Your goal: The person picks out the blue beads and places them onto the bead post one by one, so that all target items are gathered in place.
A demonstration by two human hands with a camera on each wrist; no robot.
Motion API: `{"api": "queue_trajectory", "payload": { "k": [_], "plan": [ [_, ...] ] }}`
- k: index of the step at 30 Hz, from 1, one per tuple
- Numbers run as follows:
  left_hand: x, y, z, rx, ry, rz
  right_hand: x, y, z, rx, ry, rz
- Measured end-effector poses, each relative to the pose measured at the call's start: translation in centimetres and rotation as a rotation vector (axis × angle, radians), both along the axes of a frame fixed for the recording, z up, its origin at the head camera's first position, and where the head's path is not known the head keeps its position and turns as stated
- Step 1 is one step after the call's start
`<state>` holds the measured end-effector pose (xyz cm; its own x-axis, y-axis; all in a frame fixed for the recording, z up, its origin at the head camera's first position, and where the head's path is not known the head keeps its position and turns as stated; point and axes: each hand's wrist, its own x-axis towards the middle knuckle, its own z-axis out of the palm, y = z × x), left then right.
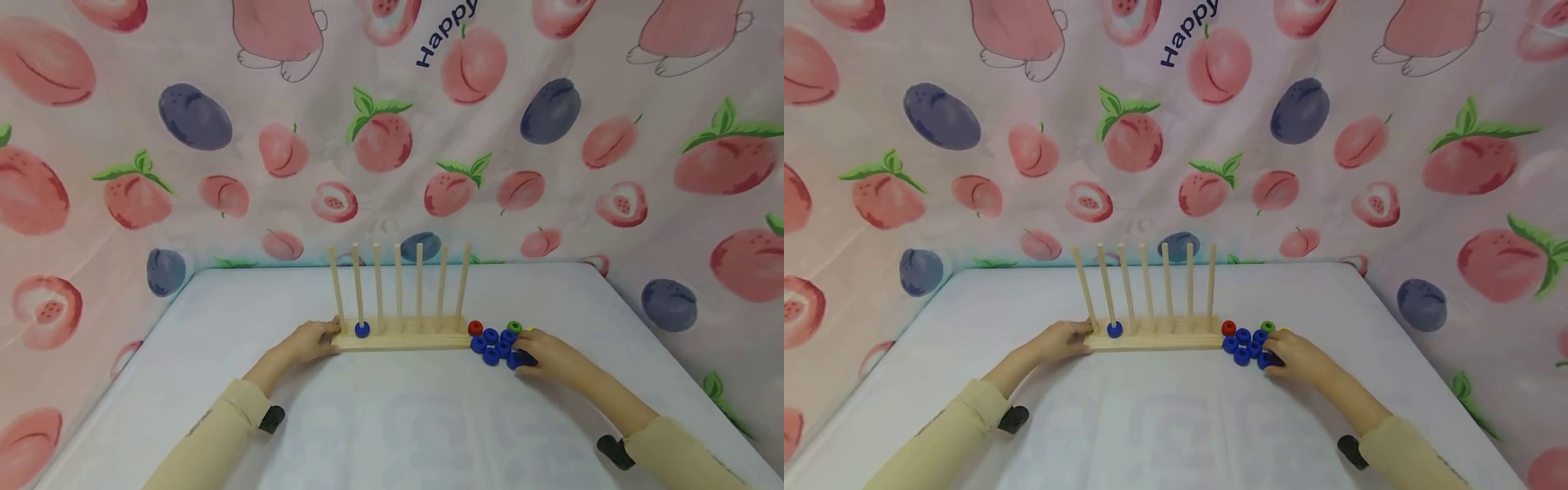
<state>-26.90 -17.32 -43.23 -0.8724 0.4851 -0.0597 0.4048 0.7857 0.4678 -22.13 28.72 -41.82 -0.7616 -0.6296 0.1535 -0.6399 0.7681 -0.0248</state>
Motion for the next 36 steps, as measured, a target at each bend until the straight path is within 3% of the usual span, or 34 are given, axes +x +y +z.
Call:
{"api": "queue_trajectory", "payload": {
  "k": [9,20,30,36],
  "plan": [
    [0.2,0.1,0.2,0.002,0.019,-0.036,0.0,-0.7,0.2,-0.017,-0.076,-0.081],
    [0.2,0.2,0.5,-0.013,0.016,-0.017,-0.2,-1.0,1.3,-0.149,-0.176,-0.122],
    [0.2,0.1,0.4,-0.011,0.012,-0.009,-1.0,-1.6,1.7,-0.235,-0.164,-0.07],
    [0.1,0.2,0.4,-0.005,-0.003,-0.002,-1.2,-2.3,1.7,-0.297,-0.225,-0.066]
  ]
}}
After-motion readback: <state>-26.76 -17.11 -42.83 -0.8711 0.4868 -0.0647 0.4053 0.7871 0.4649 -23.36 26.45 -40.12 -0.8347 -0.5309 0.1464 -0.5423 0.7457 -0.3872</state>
